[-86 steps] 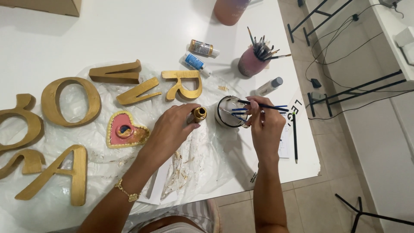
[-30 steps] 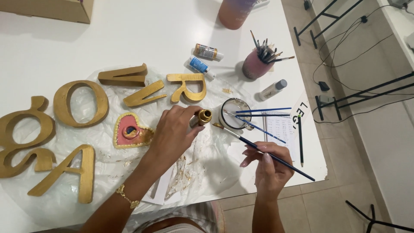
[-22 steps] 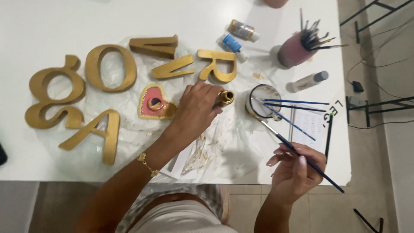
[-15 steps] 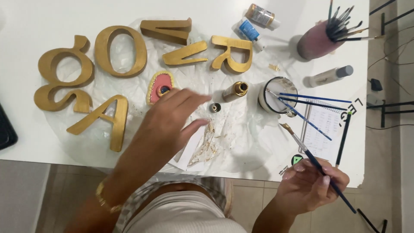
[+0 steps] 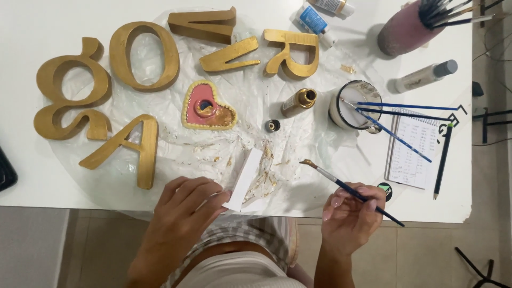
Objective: The person paints a white wooden letter 'L' with gold paint using a brush. They hold the letter with their left hand and apply the paint with their right hand, covering the front and sides of the letter. Other gold-painted letters and a heart-shaped object are visible on the table.
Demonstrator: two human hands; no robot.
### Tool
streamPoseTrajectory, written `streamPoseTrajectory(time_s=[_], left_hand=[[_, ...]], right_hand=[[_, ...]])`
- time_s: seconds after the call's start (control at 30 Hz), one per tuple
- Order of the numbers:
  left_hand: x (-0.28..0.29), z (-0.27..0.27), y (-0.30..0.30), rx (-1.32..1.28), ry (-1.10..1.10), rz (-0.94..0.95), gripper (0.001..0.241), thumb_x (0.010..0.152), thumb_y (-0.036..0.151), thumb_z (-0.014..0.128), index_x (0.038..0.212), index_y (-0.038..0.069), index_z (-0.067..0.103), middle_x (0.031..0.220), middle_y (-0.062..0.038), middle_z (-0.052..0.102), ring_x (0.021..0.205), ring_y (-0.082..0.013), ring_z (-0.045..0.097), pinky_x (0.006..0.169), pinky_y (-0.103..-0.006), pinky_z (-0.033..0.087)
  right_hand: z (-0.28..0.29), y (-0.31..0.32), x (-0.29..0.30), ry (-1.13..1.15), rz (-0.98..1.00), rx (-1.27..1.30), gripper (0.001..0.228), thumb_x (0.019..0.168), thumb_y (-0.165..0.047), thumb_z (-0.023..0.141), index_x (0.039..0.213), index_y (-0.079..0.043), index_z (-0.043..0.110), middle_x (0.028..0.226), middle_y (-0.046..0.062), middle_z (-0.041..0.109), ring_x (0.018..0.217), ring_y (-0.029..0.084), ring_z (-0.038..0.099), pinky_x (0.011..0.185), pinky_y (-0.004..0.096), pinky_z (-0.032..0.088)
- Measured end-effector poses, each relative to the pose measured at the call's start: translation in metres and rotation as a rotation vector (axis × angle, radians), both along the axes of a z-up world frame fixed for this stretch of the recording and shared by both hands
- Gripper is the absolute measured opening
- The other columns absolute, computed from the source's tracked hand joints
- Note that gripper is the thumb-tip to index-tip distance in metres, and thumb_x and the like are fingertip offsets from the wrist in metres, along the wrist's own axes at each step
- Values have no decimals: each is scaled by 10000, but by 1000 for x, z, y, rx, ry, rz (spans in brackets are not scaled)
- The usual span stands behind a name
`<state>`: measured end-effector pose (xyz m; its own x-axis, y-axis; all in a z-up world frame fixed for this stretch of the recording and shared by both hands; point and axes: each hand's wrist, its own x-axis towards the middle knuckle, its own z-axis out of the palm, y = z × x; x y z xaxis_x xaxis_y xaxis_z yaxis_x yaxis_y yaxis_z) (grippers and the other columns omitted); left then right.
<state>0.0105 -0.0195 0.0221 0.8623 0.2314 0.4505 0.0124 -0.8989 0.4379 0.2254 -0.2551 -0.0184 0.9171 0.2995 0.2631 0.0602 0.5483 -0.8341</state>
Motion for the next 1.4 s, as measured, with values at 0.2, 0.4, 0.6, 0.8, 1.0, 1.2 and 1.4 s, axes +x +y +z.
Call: streamPoseTrajectory(time_s=[0.2, 0.4, 0.6, 0.8, 1.0, 1.2, 1.4], left_hand=[[-5, -9, 5, -375, -292, -76, 148, 950, 92, 794, 1076, 16, 776, 1149, -111, 786, 1138, -308, 745, 994, -384, 665], [0, -17, 1, -461, -329, -145, 56, 943, -7, 769, 998, -3, 772, 1104, -129, 805, 1146, -350, 776, 1023, -411, 683], [-7, -33, -5, -448, -279, -133, 239, 850, -36, 876, 1062, 22, 782, 1139, -112, 824, 1167, -339, 793, 1040, -421, 689], [-10, -45, -5, -426, -291, -153, 237, 866, -15, 872, 1082, 16, 780, 1144, -125, 820, 1169, -327, 792, 1055, -418, 680], [-9, -43, -3, -411, -308, -154, 272, 839, -37, 896, 1083, 19, 790, 1129, -120, 827, 1152, -313, 802, 1048, -409, 679], [-7, -37, 0, -431, -331, -170, 235, 859, -49, 874, 1071, 1, 783, 1114, -134, 820, 1126, -321, 810, 1055, -438, 683], [-3, -26, 0, -444, -368, -165, 176, 890, -70, 826, 1048, -17, 770, 1117, -144, 807, 1136, -326, 803, 1071, -430, 680]], right_hand=[[4, 9, -7, 131, 266, 227, 143, 1166, -147, 559, 1178, -13, 609, 790, 86, 609, 673, 116, 549, 356, 196, 421], [23, 38, -25, 103, 453, 262, 125, 1126, -80, 522, 1091, -16, 625, 763, 112, 562, 585, 167, 483, 389, 216, 445], [9, 39, -26, 24, 337, 72, 207, 1163, -184, 510, 1058, -58, 636, 765, 90, 625, 531, 156, 536, 423, 228, 442], [-7, 32, -27, 21, 284, -1, 135, 1133, -115, 499, 1085, -13, 574, 818, 162, 623, 596, 217, 562, 441, 273, 487], [-12, 29, -23, -26, 268, -61, 111, 1116, -99, 518, 1098, -1, 568, 843, 201, 634, 633, 261, 636, 463, 281, 551], [-8, 26, -19, -145, 269, -66, 100, 1103, -51, 515, 1130, 4, 595, 887, 223, 623, 681, 266, 642, 482, 287, 587], [6, 21, -10, -251, 136, -60, 101, 1055, -45, 542, 1065, -11, 636, 877, 150, 596, 573, 233, 581, 414, 269, 516]])
